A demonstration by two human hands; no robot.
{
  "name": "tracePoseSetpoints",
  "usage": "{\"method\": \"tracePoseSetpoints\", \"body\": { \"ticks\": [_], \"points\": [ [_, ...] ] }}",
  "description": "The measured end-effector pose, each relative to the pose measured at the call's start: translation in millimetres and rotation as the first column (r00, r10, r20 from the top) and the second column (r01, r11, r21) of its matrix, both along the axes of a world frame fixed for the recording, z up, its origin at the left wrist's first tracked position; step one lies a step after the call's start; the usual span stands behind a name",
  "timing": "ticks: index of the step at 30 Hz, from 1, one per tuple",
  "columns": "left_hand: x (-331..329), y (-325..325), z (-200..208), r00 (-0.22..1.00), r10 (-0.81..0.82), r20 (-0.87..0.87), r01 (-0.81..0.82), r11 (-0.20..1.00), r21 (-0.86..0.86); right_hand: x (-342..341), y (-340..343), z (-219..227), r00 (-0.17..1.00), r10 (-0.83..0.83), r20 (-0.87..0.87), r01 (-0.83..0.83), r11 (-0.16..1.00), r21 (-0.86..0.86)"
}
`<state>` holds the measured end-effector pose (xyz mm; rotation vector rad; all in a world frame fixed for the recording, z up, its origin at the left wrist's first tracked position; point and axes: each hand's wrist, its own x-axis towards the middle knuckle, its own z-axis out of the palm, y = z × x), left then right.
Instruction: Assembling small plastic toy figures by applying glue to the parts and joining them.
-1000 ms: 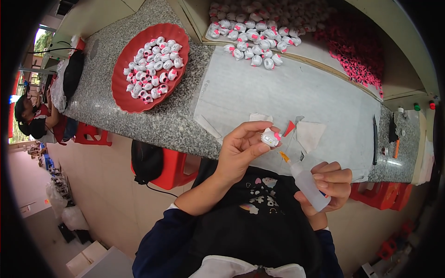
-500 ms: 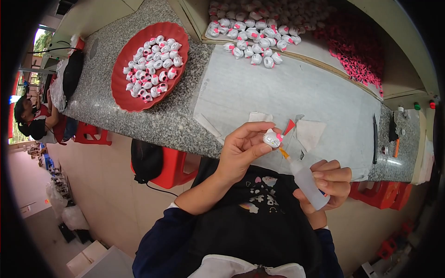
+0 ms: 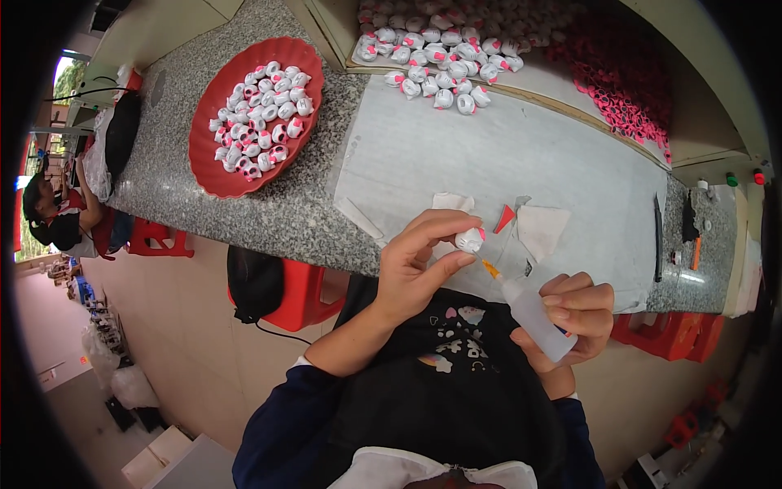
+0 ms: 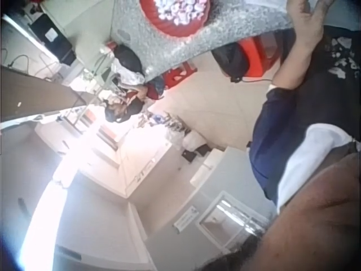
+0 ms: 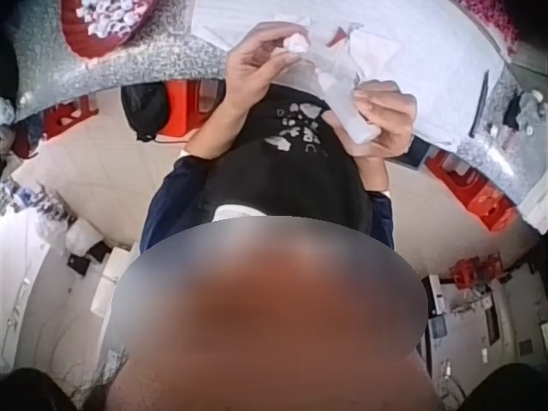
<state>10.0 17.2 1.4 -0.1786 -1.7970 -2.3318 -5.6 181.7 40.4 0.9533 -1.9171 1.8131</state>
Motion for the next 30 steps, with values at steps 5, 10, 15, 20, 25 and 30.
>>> {"method": "tracePoseSetpoints", "body": {
  "ticks": [5,10,15,20,25,30],
  "points": [
    [-2,-1,-1,1.000,-0.010,-0.007,0.010,1.000,0.025,-2,3,2,0.996,-0.086,-0.009,0.087,0.995,0.055],
    [-3,-19,-7,0.992,0.102,0.070,-0.115,0.970,0.215,-25,18,-13,0.967,-0.102,0.234,0.124,0.989,-0.079],
    [-3,-39,-6,0.978,0.200,0.055,-0.208,0.945,0.254,-106,39,-16,0.884,-0.064,0.464,0.013,0.993,0.113],
    [-1,-37,-3,0.979,0.200,0.041,-0.204,0.940,0.274,-208,43,-34,0.840,-0.467,-0.276,0.529,0.595,0.605],
    [2,-40,-6,0.976,0.210,0.062,-0.219,0.934,0.282,-205,41,-35,0.872,-0.383,-0.304,0.450,0.383,0.807],
    [0,-35,-8,0.974,0.198,0.111,-0.218,0.953,0.210,-189,52,-46,0.904,-0.304,-0.302,0.424,0.539,0.727]
  ]
}}
